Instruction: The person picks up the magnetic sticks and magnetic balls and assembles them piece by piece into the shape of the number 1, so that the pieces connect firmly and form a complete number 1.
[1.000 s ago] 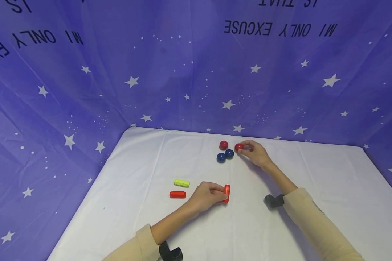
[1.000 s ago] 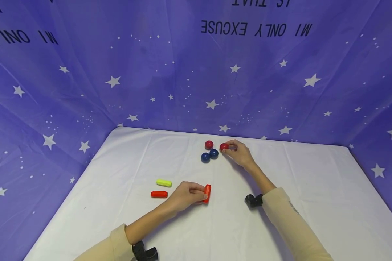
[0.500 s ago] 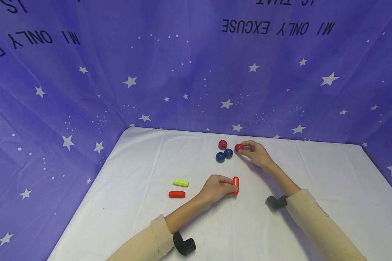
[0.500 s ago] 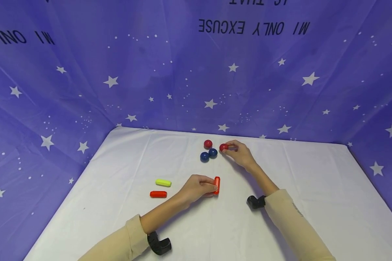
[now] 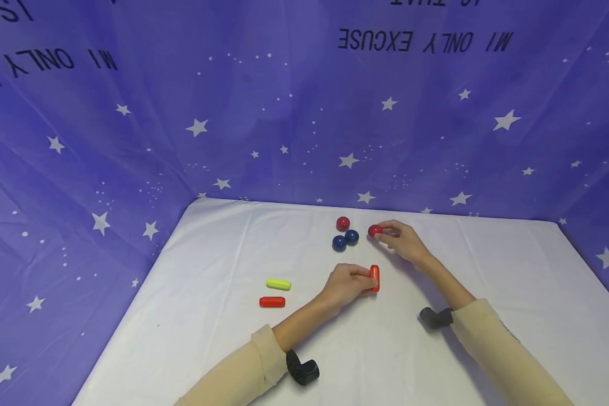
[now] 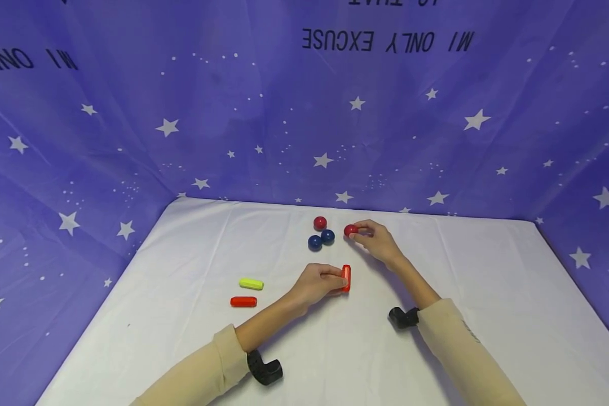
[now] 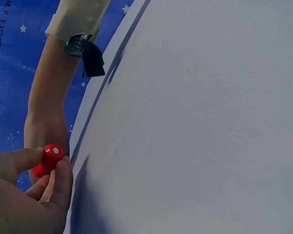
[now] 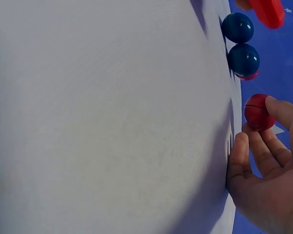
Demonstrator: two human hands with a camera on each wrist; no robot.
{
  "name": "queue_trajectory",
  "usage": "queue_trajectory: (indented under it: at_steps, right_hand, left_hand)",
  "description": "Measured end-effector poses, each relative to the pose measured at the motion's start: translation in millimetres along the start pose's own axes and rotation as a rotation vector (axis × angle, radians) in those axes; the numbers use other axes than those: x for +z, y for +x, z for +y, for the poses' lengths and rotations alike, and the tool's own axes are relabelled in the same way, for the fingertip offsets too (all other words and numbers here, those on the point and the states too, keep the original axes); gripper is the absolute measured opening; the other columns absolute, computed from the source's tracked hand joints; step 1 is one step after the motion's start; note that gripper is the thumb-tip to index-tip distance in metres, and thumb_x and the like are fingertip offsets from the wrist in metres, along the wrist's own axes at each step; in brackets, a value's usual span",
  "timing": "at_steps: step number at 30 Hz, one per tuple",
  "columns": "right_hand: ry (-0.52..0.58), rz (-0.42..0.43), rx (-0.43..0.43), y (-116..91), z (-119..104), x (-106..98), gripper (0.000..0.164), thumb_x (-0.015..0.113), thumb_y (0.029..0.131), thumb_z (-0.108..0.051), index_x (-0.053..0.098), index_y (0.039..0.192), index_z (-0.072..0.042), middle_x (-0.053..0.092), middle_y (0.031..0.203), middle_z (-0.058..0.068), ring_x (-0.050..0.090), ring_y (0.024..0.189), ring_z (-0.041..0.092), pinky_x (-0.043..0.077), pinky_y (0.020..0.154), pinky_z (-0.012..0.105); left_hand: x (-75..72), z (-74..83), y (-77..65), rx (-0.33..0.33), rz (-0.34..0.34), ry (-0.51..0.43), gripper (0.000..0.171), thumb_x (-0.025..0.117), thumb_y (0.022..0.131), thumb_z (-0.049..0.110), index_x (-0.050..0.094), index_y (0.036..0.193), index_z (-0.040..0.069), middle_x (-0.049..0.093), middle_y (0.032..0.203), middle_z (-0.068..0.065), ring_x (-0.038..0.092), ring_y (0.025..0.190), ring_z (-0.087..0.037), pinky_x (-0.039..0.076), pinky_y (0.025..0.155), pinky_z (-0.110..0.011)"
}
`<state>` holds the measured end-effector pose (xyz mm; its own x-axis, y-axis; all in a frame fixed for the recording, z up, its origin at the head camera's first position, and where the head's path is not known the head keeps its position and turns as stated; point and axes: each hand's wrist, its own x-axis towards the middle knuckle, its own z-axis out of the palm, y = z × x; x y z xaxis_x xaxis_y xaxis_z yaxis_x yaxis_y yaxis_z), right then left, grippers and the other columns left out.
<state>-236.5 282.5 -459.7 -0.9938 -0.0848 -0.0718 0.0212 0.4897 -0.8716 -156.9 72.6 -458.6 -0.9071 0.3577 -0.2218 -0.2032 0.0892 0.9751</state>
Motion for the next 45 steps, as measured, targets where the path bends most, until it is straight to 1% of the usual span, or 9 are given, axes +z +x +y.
queue_trajectory:
  at_steps: [4, 9, 13, 22, 26, 31, 33, 39, 45]
  right_hand:
    - [0.011, -0.009, -0.004, -3, 0, -2, 0.045, 0.067, 0.097, -0.024, 0.056, 0.133, 0.000, 0.062, 0.127, 0.022, 0.060, 0.113, 0.033, 0.052, 0.085, 0.034]
    - [0.007, -0.015, -0.007, -8, 0, -4, 0.045, 0.066, 0.098, -0.023, 0.055, 0.134, 0.002, 0.062, 0.126, 0.023, 0.061, 0.109, 0.031, 0.052, 0.083, 0.031]
    - [0.025, -0.011, -0.008, -11, 0, -4, 0.043, 0.066, 0.098, -0.020, 0.056, 0.132, 0.003, 0.063, 0.123, 0.022, 0.062, 0.106, 0.028, 0.053, 0.080, 0.029]
    - [0.026, -0.048, 0.008, -15, 1, -10, 0.047, 0.064, 0.099, -0.025, 0.053, 0.136, 0.002, 0.060, 0.128, 0.023, 0.059, 0.112, 0.031, 0.053, 0.084, 0.030]
    - [0.045, -0.054, 0.007, -16, 2, -12, 0.046, 0.064, 0.099, -0.023, 0.053, 0.135, 0.003, 0.060, 0.126, 0.023, 0.058, 0.111, 0.032, 0.053, 0.084, 0.028]
    - [0.056, -0.067, 0.010, -18, 5, -15, 0.049, 0.064, 0.099, -0.026, 0.052, 0.137, 0.004, 0.060, 0.126, 0.023, 0.059, 0.110, 0.032, 0.053, 0.083, 0.026]
    - [0.054, -0.074, 0.014, -19, 5, -16, 0.052, 0.064, 0.100, -0.028, 0.050, 0.138, 0.004, 0.059, 0.127, 0.023, 0.059, 0.111, 0.033, 0.053, 0.085, 0.027]
    - [0.069, -0.080, 0.024, -20, 6, -20, 0.054, 0.063, 0.100, -0.027, 0.048, 0.141, 0.004, 0.057, 0.132, 0.025, 0.058, 0.115, 0.035, 0.054, 0.087, 0.031]
    - [0.069, -0.090, 0.041, -21, 8, -24, 0.054, 0.063, 0.100, -0.029, 0.049, 0.142, 0.003, 0.056, 0.134, 0.026, 0.061, 0.112, 0.034, 0.053, 0.088, 0.032]
  left_hand:
    - [2.9, -1.2, 6.8, 0.007, 0.010, -0.012, 0.017, 0.075, 0.086, 0.005, 0.072, 0.100, -0.005, 0.072, 0.083, -0.005, 0.069, 0.075, -0.012, 0.058, 0.071, -0.025]
    - [6.9, -1.3, 15.0, 0.006, 0.039, 0.020, 0.018, 0.076, 0.086, 0.010, 0.073, 0.100, -0.001, 0.072, 0.081, -0.002, 0.069, 0.073, -0.011, 0.056, 0.070, -0.024]
    - [9.9, -0.1, 21.4, 0.003, 0.064, 0.021, 0.018, 0.076, 0.085, 0.010, 0.073, 0.100, 0.000, 0.072, 0.080, -0.002, 0.068, 0.073, -0.011, 0.056, 0.069, -0.024]
    - [18.9, 5.2, 35.0, 0.005, 0.090, 0.022, 0.017, 0.077, 0.086, 0.009, 0.074, 0.099, -0.001, 0.072, 0.080, -0.002, 0.069, 0.072, -0.012, 0.056, 0.069, -0.024]
    - [21.6, 7.7, 39.0, 0.010, 0.105, 0.030, 0.016, 0.077, 0.086, 0.009, 0.074, 0.099, 0.000, 0.073, 0.080, -0.002, 0.069, 0.072, -0.012, 0.056, 0.068, -0.024]
    - [23.5, 8.9, 42.9, 0.009, 0.114, -0.004, 0.015, 0.076, 0.086, 0.007, 0.073, 0.097, -0.002, 0.073, 0.079, -0.005, 0.071, 0.073, -0.015, 0.057, 0.069, -0.026]
    - [24.3, 8.7, 45.1, 0.009, 0.119, -0.014, 0.014, 0.077, 0.086, 0.007, 0.073, 0.097, -0.002, 0.072, 0.079, -0.005, 0.071, 0.074, -0.016, 0.058, 0.069, -0.026]
    - [25.9, 9.1, 50.2, 0.015, 0.137, 0.008, 0.014, 0.078, 0.085, 0.007, 0.074, 0.095, -0.002, 0.072, 0.078, -0.003, 0.069, 0.070, -0.013, 0.057, 0.068, -0.025]
    - [26.7, 10.0, 54.5, 0.022, 0.131, -0.015, 0.016, 0.076, 0.086, 0.005, 0.074, 0.099, -0.004, 0.073, 0.080, -0.005, 0.070, 0.072, -0.013, 0.058, 0.070, -0.025]
